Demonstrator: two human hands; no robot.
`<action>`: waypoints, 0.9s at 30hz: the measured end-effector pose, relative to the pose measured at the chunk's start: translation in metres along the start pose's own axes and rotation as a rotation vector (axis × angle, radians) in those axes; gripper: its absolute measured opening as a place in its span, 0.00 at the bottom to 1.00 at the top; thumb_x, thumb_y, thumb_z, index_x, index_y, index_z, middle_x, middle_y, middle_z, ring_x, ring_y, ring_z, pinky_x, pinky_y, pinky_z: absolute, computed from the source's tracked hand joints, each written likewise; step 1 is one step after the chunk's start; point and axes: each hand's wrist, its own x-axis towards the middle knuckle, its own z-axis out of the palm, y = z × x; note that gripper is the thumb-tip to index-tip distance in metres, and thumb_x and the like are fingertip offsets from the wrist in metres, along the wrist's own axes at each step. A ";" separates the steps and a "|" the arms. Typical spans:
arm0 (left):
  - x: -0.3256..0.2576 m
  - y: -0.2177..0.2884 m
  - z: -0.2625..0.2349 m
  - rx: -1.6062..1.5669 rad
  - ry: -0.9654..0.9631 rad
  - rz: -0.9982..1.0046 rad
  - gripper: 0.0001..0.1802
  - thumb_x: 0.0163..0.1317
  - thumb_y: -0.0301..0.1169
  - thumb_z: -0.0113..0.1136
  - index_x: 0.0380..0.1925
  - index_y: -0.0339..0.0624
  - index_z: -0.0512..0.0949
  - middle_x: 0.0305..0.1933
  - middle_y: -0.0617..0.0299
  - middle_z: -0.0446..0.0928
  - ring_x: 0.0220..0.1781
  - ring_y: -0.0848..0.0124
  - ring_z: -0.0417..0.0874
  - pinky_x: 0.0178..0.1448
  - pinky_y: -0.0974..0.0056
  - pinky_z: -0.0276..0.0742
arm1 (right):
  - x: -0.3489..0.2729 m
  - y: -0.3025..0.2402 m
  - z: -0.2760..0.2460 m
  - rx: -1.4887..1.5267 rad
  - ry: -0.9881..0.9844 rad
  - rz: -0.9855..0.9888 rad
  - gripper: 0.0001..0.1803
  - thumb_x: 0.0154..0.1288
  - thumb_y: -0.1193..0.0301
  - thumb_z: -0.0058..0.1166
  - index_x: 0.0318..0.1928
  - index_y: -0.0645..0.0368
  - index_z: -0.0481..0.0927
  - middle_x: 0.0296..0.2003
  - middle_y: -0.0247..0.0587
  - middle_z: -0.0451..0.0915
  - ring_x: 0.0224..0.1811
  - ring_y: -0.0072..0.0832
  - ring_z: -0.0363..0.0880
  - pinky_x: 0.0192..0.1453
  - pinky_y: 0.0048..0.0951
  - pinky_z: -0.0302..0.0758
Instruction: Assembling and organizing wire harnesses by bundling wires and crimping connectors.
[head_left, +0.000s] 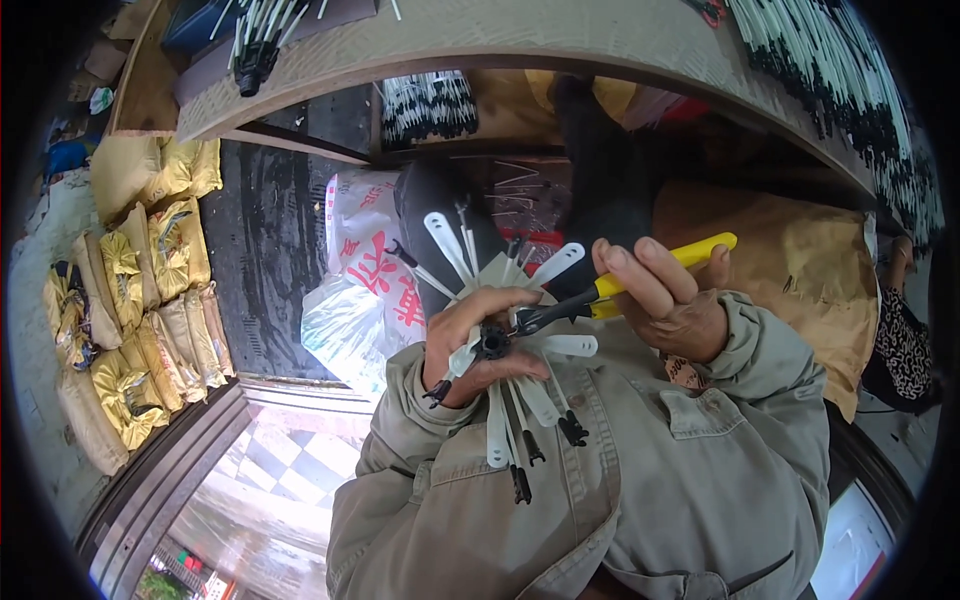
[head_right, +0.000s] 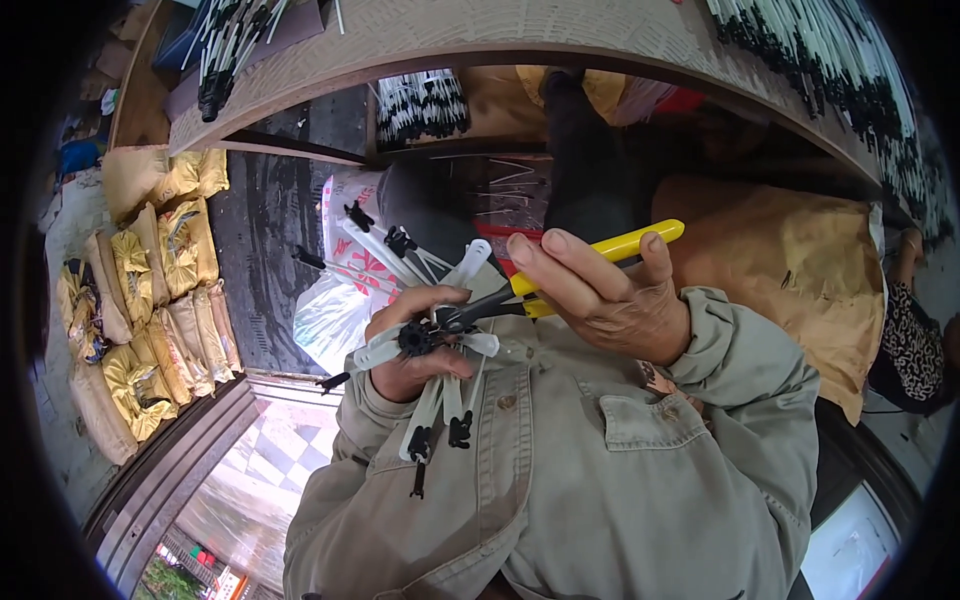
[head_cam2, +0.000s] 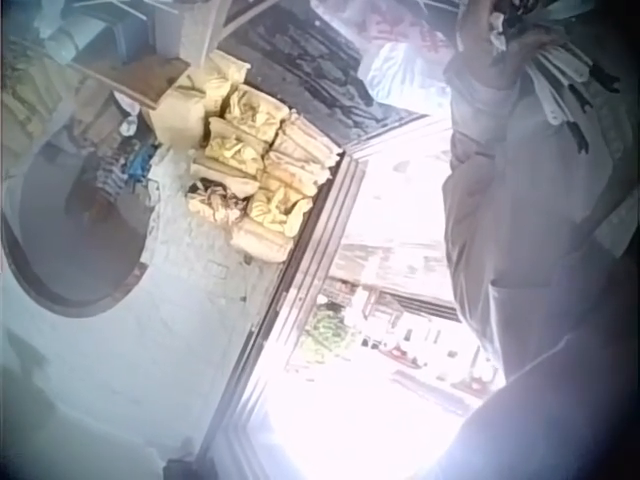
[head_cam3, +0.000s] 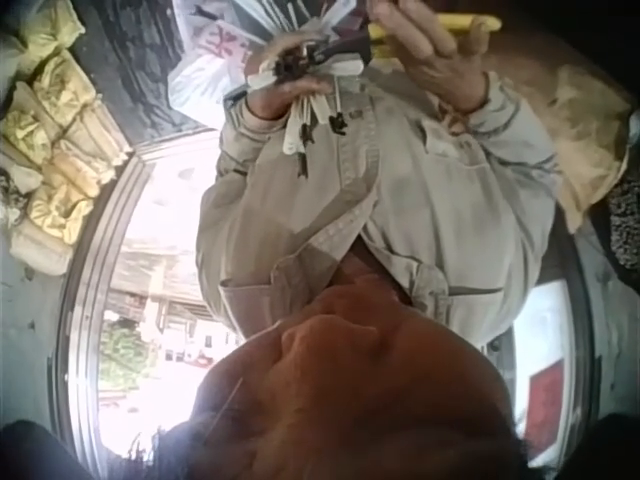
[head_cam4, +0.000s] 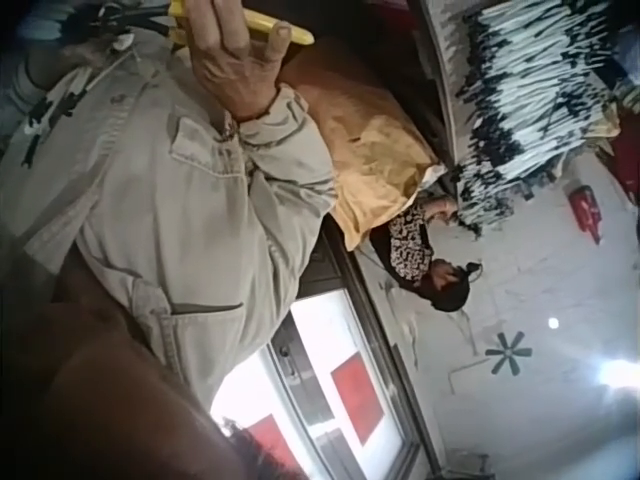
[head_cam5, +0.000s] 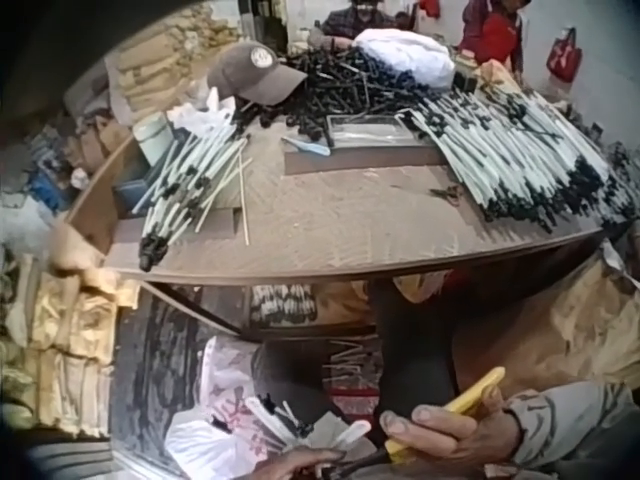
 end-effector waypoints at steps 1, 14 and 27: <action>0.001 0.000 0.000 -0.029 -0.011 -0.005 0.32 0.33 0.31 0.77 0.44 0.40 0.76 0.35 0.63 0.78 0.30 0.77 0.74 0.35 0.71 0.70 | -0.001 0.001 0.000 0.003 0.001 -0.006 0.08 0.48 0.70 0.64 0.26 0.46 0.76 0.49 0.23 0.68 0.55 0.23 0.67 0.68 0.55 0.42; 0.005 -0.008 -0.006 -0.092 -0.020 0.082 0.31 0.35 0.32 0.75 0.46 0.43 0.77 0.30 0.61 0.77 0.28 0.73 0.76 0.35 0.70 0.70 | 0.009 0.003 0.011 -0.058 0.111 -0.016 0.10 0.47 0.71 0.65 0.29 0.48 0.76 0.48 0.23 0.69 0.53 0.24 0.69 0.68 0.55 0.43; 0.005 -0.013 -0.013 -0.198 -0.058 0.063 0.35 0.33 0.38 0.76 0.45 0.35 0.76 0.36 0.60 0.78 0.29 0.77 0.75 0.36 0.71 0.70 | 0.012 0.012 0.005 -0.196 0.072 -0.193 0.14 0.52 0.72 0.59 0.41 0.44 0.81 0.51 0.23 0.65 0.57 0.24 0.64 0.69 0.54 0.42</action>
